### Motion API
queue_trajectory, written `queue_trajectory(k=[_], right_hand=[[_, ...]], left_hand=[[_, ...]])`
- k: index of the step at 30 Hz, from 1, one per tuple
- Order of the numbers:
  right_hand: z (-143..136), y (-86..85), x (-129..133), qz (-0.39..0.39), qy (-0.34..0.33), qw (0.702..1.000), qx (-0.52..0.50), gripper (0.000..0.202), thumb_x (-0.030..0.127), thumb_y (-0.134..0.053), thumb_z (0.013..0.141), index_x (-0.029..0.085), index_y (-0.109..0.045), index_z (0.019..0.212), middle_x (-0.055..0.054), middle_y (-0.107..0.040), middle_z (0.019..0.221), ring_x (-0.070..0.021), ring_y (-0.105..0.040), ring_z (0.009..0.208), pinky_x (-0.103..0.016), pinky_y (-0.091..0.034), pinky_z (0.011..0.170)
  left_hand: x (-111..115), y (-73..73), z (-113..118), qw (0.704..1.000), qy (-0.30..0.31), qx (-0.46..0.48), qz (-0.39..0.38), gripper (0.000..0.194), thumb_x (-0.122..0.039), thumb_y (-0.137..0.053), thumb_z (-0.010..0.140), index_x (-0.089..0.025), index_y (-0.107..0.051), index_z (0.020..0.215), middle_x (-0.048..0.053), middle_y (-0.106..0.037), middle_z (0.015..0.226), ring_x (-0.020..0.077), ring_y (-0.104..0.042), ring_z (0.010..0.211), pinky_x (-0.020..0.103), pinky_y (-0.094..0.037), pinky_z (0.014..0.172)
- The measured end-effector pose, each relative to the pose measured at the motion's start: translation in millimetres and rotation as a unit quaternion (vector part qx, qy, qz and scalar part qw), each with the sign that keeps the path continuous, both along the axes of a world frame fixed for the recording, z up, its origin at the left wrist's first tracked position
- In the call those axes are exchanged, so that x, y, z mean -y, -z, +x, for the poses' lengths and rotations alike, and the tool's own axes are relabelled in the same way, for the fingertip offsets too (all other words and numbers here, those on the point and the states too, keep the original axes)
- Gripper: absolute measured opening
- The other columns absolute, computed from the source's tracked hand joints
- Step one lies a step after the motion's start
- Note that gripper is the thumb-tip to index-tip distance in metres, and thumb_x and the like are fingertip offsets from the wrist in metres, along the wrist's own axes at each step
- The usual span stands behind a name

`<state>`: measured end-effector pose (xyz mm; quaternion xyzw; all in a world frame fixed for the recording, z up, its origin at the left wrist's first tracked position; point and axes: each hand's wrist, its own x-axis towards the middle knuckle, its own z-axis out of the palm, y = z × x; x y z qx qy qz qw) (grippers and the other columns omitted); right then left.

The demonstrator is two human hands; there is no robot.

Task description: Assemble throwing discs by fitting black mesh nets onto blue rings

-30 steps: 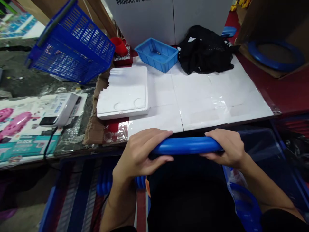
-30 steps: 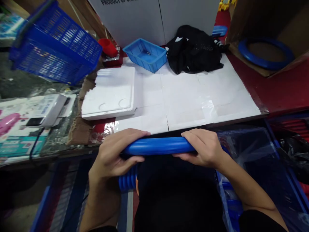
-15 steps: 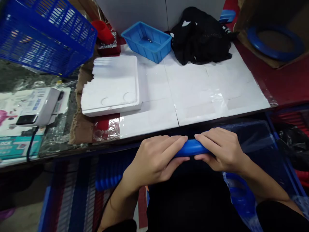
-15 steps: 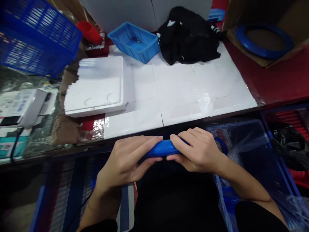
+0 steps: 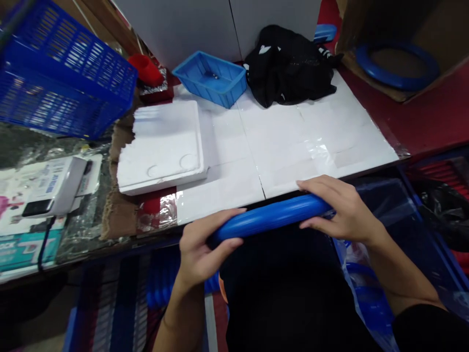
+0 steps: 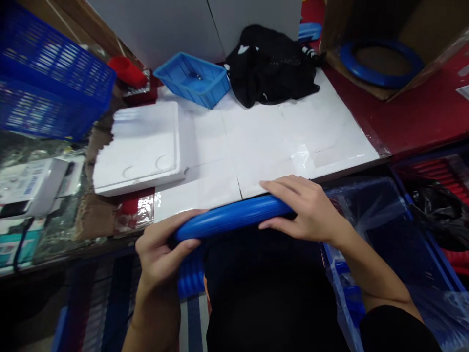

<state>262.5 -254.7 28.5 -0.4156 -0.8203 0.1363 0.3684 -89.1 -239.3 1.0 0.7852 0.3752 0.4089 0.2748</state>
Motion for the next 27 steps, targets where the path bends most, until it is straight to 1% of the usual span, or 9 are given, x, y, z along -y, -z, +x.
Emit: queue_trajectory(k=[2, 5, 9, 11, 14, 17, 20, 24, 27], right_hand=[[15, 6.8, -4, -0.050, -0.007, 0.997, -0.062, 0.070, 0.050, -0.088, 0.097, 0.027, -0.062, 0.158, -0.011, -0.081, 0.130, -0.0304, -0.080, 0.115, -0.046, -0.065, 0.102], [25, 21.0, -6, -0.085, -0.029, 0.989, -0.114, 0.058, 0.042, -0.088, 0.097, 0.031, -0.068, 0.150, -0.009, -0.082, 0.126, -0.0311, -0.080, 0.113, -0.047, -0.067, 0.100], [21, 34.0, -2, -0.036, -0.039, 0.993, -0.101, 0.054, 0.037, -0.091, 0.095, 0.029, -0.072, 0.144, -0.008, -0.086, 0.120, -0.0310, -0.083, 0.110, -0.045, -0.068, 0.099], [17, 35.4, 0, 0.003, -0.038, 0.995, -0.093, 0.055, 0.040, -0.091, 0.095, 0.027, -0.071, 0.145, -0.008, -0.087, 0.117, -0.0289, -0.085, 0.104, -0.041, -0.069, 0.096], [12, 33.7, 2, 0.041, -0.054, 0.994, -0.083, 0.057, 0.038, -0.088, 0.097, 0.025, -0.069, 0.149, -0.007, -0.086, 0.112, -0.0258, -0.085, 0.097, -0.036, -0.069, 0.089], [9, 32.5, 4, 0.062, -0.076, 0.994, -0.057, 0.065, 0.034, -0.088, 0.097, 0.022, -0.064, 0.156, -0.010, -0.085, 0.112, -0.0256, -0.084, 0.095, -0.035, -0.068, 0.083], [8, 31.9, 8, 0.064, -0.084, 0.994, -0.037, 0.070, 0.039, -0.088, 0.098, 0.018, -0.061, 0.158, -0.013, -0.083, 0.113, -0.0266, -0.083, 0.094, -0.036, -0.067, 0.081], [9, 24.0, 19, 0.047, -0.078, 0.995, -0.028, 0.074, 0.061, -0.086, 0.095, 0.017, -0.066, 0.152, -0.014, -0.082, 0.109, -0.0276, -0.080, 0.090, -0.038, -0.065, 0.077], [4, 15.7, 28, 0.041, -0.041, 0.998, 0.012, 0.058, 0.053, -0.087, 0.097, 0.017, -0.072, 0.139, -0.013, -0.082, 0.104, -0.0290, -0.079, 0.088, -0.041, -0.064, 0.078]], left_hand=[[-7, 18.0, -18, 0.998, -0.017, 0.068, -0.003, 0.041, -0.052, -0.081, 0.096, -0.026, -0.087, 0.128, 0.006, -0.089, 0.114, 0.0301, -0.085, 0.098, 0.038, -0.068, 0.089], [-18, 42.2, -28, 0.986, 0.013, 0.164, 0.010, 0.046, -0.058, -0.079, 0.094, -0.023, -0.089, 0.122, 0.009, -0.088, 0.103, 0.0307, -0.083, 0.088, 0.040, -0.066, 0.081], [-23, 50.5, -23, 0.985, -0.011, 0.171, -0.027, 0.067, -0.080, -0.059, 0.100, -0.019, -0.087, 0.107, 0.012, -0.082, 0.089, 0.0300, -0.079, 0.081, 0.044, -0.065, 0.076], [-24, 42.0, -22, 0.991, 0.015, 0.128, -0.037, 0.068, -0.081, -0.059, 0.100, -0.019, -0.084, 0.111, 0.013, -0.082, 0.094, 0.0312, -0.079, 0.085, 0.044, -0.065, 0.077], [-21, 17.4, -19, 0.994, 0.102, 0.044, -0.007, 0.058, -0.066, -0.069, 0.103, -0.019, -0.078, 0.137, 0.016, -0.084, 0.116, 0.0328, -0.081, 0.103, 0.044, -0.066, 0.089], [-14, -11.7, -3, 0.989, 0.127, -0.059, 0.047, 0.061, -0.051, -0.081, 0.102, -0.021, -0.068, 0.153, 0.016, -0.083, 0.129, 0.0309, -0.081, 0.115, 0.041, -0.064, 0.101], [-6, -33.2, 17, 0.977, 0.152, -0.116, 0.094, 0.058, -0.037, -0.082, 0.103, -0.020, -0.065, 0.155, 0.014, -0.084, 0.128, 0.0279, -0.084, 0.112, 0.037, -0.066, 0.099], [1, -41.3, 32, 0.973, 0.161, -0.118, 0.114, 0.052, -0.034, -0.078, 0.105, -0.016, -0.066, 0.152, 0.015, -0.085, 0.126, 0.0282, -0.085, 0.107, 0.037, -0.068, 0.092], [5, -37.2, 37, 0.973, 0.165, -0.111, 0.119, 0.051, -0.031, -0.079, 0.104, -0.014, -0.067, 0.151, 0.016, -0.085, 0.125, 0.0284, -0.085, 0.102, 0.038, -0.068, 0.086]])
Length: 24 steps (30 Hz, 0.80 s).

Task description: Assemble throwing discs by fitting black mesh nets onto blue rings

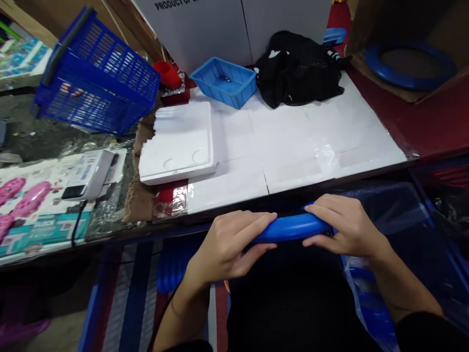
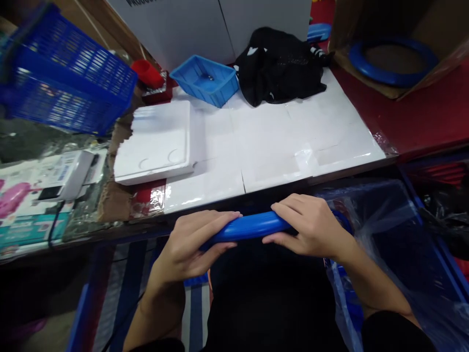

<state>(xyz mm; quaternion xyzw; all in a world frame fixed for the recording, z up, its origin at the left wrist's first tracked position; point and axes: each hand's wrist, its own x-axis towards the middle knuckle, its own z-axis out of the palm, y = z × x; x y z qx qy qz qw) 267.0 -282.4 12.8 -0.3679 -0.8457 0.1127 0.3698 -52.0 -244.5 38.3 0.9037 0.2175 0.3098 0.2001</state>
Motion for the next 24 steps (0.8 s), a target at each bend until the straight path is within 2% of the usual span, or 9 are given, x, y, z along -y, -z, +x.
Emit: queue_trajectory(k=[5, 8, 11, 14, 17, 20, 22, 24], right_hand=[[-15, 2.2, 7, -0.010, 0.059, 0.998, -0.034, 0.040, 0.037, -0.081, 0.101, 0.018, -0.069, 0.134, -0.015, -0.083, 0.112, -0.0317, -0.079, 0.095, -0.046, -0.064, 0.084], [-22, 9.9, 11, -0.021, 0.085, 0.994, -0.063, 0.036, 0.036, -0.081, 0.101, 0.020, -0.070, 0.131, -0.013, -0.082, 0.108, -0.0305, -0.079, 0.090, -0.046, -0.063, 0.079], [-28, 14.4, 13, -0.023, 0.087, 0.992, -0.085, 0.034, 0.038, -0.082, 0.100, 0.021, -0.071, 0.128, -0.011, -0.082, 0.105, -0.0293, -0.079, 0.088, -0.045, -0.064, 0.077], [-31, 10.9, 7, -0.067, 0.088, 0.989, -0.095, 0.032, 0.040, -0.083, 0.101, 0.022, -0.073, 0.126, -0.010, -0.083, 0.108, -0.0280, -0.080, 0.093, -0.044, -0.066, 0.083], [-23, 1.9, -10, -0.098, 0.100, 0.985, -0.097, 0.041, 0.047, -0.086, 0.099, 0.024, -0.074, 0.130, -0.009, -0.084, 0.117, -0.0287, -0.081, 0.106, -0.045, -0.066, 0.097], [-2, 2.3, -29, -0.108, 0.141, 0.975, -0.133, 0.051, 0.052, -0.084, 0.099, 0.027, -0.072, 0.141, -0.010, -0.081, 0.132, -0.0319, -0.077, 0.123, -0.049, -0.062, 0.111], [15, 14.6, -40, -0.147, 0.185, 0.956, -0.176, 0.048, 0.053, -0.078, 0.104, 0.028, -0.072, 0.144, -0.008, -0.080, 0.134, -0.0308, -0.075, 0.126, -0.048, -0.061, 0.113], [27, 35.0, -46, -0.195, 0.211, 0.930, -0.229, 0.039, 0.054, -0.070, 0.109, 0.030, -0.073, 0.139, -0.005, -0.082, 0.122, -0.0269, -0.078, 0.113, -0.042, -0.065, 0.103]], left_hand=[[11, 12.0, 10, 0.997, -0.069, 0.023, 0.026, 0.051, -0.023, -0.082, 0.098, -0.015, -0.071, 0.147, 0.016, -0.085, 0.121, 0.0297, -0.084, 0.100, 0.040, -0.067, 0.086], [20, 20.0, 12, 0.992, -0.114, 0.028, 0.037, 0.048, -0.022, -0.083, 0.096, -0.014, -0.072, 0.142, 0.016, -0.085, 0.116, 0.0294, -0.083, 0.095, 0.040, -0.066, 0.083], [25, 24.1, 12, 0.990, -0.133, 0.034, 0.032, 0.046, -0.022, -0.083, 0.096, -0.013, -0.073, 0.140, 0.016, -0.085, 0.116, 0.0280, -0.083, 0.094, 0.038, -0.066, 0.083], [21, 20.9, 12, 0.989, -0.141, 0.041, -0.006, 0.042, -0.023, -0.083, 0.097, -0.016, -0.075, 0.138, 0.013, -0.085, 0.120, 0.0267, -0.084, 0.101, 0.037, -0.068, 0.091], [10, 16.1, 8, 0.978, -0.176, 0.048, -0.101, 0.033, -0.031, -0.082, 0.101, -0.020, -0.079, 0.131, 0.009, -0.087, 0.121, 0.0256, -0.084, 0.106, 0.037, -0.068, 0.098], [-7, 19.5, -3, 0.929, -0.271, 0.117, -0.221, 0.034, -0.047, -0.082, 0.100, -0.021, -0.083, 0.122, 0.006, -0.087, 0.117, 0.0257, -0.082, 0.107, 0.037, -0.067, 0.099], [-21, 27.2, -11, 0.866, -0.329, 0.237, -0.292, 0.040, -0.055, -0.080, 0.100, -0.020, -0.082, 0.120, 0.006, -0.085, 0.114, 0.0246, -0.080, 0.107, 0.036, -0.066, 0.098], [-34, 36.2, -15, 0.794, -0.361, 0.355, -0.335, 0.043, -0.059, -0.077, 0.102, -0.021, -0.080, 0.121, 0.006, -0.084, 0.115, 0.0228, -0.079, 0.108, 0.034, -0.065, 0.098]])
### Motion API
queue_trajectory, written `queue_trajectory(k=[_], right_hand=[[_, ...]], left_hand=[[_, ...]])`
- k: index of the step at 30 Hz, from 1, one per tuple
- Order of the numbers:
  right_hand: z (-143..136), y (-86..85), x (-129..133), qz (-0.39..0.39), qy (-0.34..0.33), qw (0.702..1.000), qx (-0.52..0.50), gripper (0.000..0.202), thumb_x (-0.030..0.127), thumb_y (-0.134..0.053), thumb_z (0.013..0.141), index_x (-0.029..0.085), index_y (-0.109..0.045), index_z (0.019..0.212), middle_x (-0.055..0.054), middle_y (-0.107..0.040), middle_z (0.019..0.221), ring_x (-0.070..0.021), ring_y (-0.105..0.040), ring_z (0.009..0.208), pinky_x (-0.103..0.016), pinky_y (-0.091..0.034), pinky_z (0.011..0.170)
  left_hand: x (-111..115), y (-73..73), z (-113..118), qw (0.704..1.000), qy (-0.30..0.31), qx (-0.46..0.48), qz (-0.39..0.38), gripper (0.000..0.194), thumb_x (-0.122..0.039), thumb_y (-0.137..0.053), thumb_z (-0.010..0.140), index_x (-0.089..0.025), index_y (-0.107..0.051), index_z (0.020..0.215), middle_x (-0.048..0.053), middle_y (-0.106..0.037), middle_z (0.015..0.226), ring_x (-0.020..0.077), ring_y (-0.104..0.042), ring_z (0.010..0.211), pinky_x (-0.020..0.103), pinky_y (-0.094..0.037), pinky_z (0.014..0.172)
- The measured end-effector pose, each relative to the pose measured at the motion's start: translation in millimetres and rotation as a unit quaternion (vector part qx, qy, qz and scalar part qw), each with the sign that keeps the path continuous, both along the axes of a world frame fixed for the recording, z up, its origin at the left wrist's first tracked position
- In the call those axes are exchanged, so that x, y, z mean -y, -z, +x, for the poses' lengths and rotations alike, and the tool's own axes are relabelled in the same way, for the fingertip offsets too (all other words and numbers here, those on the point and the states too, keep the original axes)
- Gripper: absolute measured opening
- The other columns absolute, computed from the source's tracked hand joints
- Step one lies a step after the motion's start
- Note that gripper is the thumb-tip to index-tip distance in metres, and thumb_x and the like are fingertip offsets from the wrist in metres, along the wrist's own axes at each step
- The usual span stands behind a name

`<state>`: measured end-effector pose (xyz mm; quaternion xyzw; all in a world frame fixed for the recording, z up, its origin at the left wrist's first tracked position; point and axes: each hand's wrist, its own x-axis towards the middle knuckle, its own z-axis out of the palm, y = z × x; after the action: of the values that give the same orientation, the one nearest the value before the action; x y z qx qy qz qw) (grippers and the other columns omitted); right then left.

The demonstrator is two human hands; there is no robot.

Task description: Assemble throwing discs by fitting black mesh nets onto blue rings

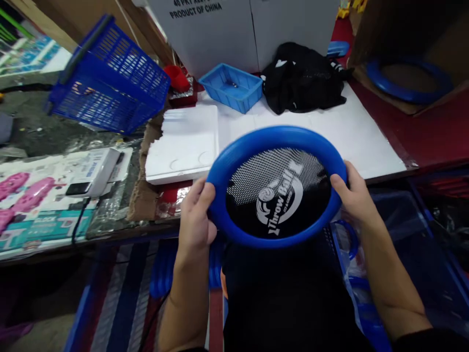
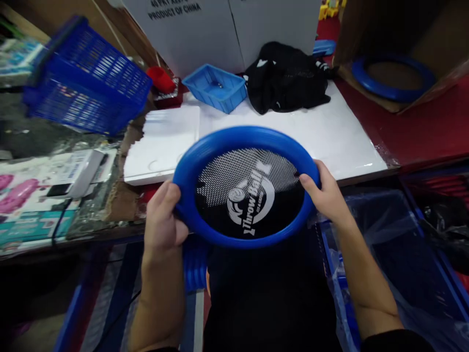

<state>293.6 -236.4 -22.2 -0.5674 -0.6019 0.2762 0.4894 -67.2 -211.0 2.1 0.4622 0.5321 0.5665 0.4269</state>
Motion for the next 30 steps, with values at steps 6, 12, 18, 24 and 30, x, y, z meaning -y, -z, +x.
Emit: queue_trajectory(k=[6, 12, 18, 24, 30], right_hand=[[-8, 44.6, -10, 0.043, 0.047, 0.993, -0.101, 0.047, 0.055, -0.050, 0.118, 0.023, -0.072, 0.144, -0.010, -0.084, 0.119, -0.0260, -0.080, 0.103, -0.036, -0.068, 0.087], [-21, 33.0, -15, 0.016, 0.115, 0.984, -0.132, 0.033, 0.051, -0.064, 0.112, 0.024, -0.079, 0.126, -0.006, -0.081, 0.111, -0.0259, -0.076, 0.102, -0.039, -0.068, 0.091], [-1, 30.5, 0, 0.015, 0.085, 0.979, -0.184, 0.033, 0.047, -0.066, 0.110, 0.028, -0.078, 0.134, -0.007, -0.083, 0.113, -0.0287, -0.080, 0.099, -0.040, -0.070, 0.083], [8, 12.0, 15, 0.007, 0.003, 0.980, -0.199, 0.037, 0.044, -0.063, 0.111, 0.030, -0.076, 0.142, -0.011, -0.085, 0.125, -0.0336, -0.084, 0.108, -0.040, -0.071, 0.085], [-20, 12.9, 30, 0.023, 0.066, 0.957, -0.282, 0.051, 0.055, -0.051, 0.114, 0.031, -0.065, 0.157, -0.011, -0.079, 0.145, -0.0305, -0.081, 0.123, -0.047, -0.071, 0.100]], left_hand=[[-14, 19.3, 13, 0.993, 0.004, 0.117, -0.028, 0.056, -0.060, -0.077, 0.101, -0.023, -0.070, 0.142, 0.010, -0.078, 0.136, 0.0267, -0.076, 0.122, 0.041, -0.062, 0.109], [-14, 37.3, 22, 0.998, -0.065, 0.009, -0.014, 0.058, -0.060, -0.081, 0.099, -0.020, -0.070, 0.140, 0.009, -0.076, 0.135, 0.0266, -0.070, 0.130, 0.042, -0.052, 0.122], [-6, 35.1, 6, 0.996, 0.009, 0.066, -0.054, 0.054, -0.061, -0.083, 0.096, -0.023, -0.064, 0.130, 0.002, -0.076, 0.105, 0.0185, -0.073, 0.090, 0.030, -0.061, 0.084], [-28, 28.6, 1, 0.989, 0.080, 0.098, -0.073, 0.061, -0.075, -0.068, 0.102, -0.022, -0.073, 0.133, 0.009, -0.082, 0.113, 0.0248, -0.077, 0.105, 0.038, -0.064, 0.095], [-29, 34.0, 12, 0.996, -0.032, 0.049, -0.063, 0.059, -0.075, -0.075, 0.095, -0.017, -0.075, 0.105, 0.003, -0.075, 0.090, 0.0205, -0.071, 0.087, 0.031, -0.060, 0.082]])
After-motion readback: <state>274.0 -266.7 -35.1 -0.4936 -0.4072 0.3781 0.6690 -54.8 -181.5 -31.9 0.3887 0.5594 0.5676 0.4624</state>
